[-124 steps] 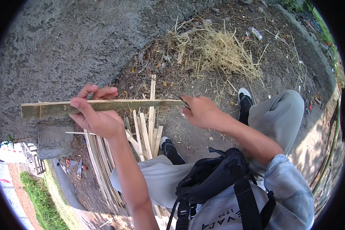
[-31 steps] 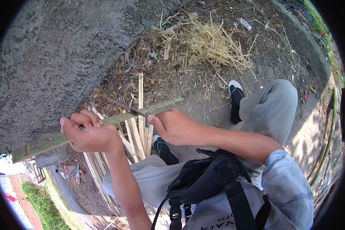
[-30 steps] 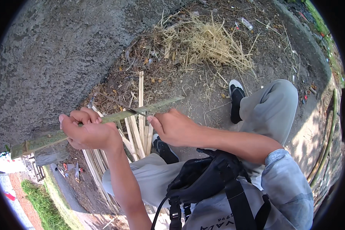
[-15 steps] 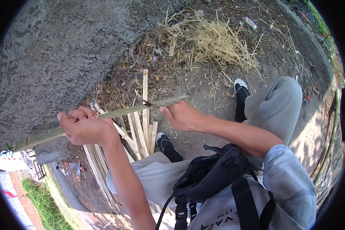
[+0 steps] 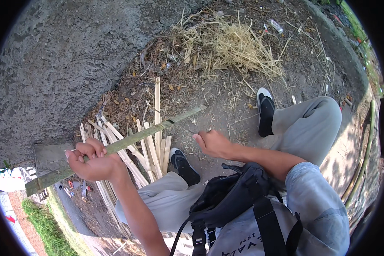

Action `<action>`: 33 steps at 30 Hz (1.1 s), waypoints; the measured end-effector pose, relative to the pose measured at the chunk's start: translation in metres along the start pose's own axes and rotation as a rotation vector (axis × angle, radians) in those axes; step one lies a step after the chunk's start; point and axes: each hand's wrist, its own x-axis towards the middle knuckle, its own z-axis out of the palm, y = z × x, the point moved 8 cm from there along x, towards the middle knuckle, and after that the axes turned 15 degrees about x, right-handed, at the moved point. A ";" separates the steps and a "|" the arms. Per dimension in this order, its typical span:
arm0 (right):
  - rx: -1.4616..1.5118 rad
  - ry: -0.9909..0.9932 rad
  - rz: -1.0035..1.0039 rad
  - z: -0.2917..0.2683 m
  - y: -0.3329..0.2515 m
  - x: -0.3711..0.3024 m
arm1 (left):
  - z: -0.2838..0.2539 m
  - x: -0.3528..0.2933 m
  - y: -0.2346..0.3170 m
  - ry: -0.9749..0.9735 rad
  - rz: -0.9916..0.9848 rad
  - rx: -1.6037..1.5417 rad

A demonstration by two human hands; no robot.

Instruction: The person shaves and scrapes a bamboo strip using a knife, turns it over to trim both sides, and pulls off loose fibers by hand.

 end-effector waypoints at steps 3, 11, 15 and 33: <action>-0.018 -0.084 -0.031 0.004 -0.008 -0.006 | -0.004 0.001 0.000 -0.006 0.015 -0.071; -0.177 -0.024 0.335 -0.028 0.160 0.030 | -0.002 0.006 -0.005 0.054 -0.029 -0.021; -0.138 -0.003 0.257 -0.011 0.153 0.020 | 0.005 0.009 0.000 0.020 0.002 -0.009; -0.081 0.099 0.295 -0.001 0.200 0.007 | 0.018 0.033 -0.011 0.070 0.019 0.078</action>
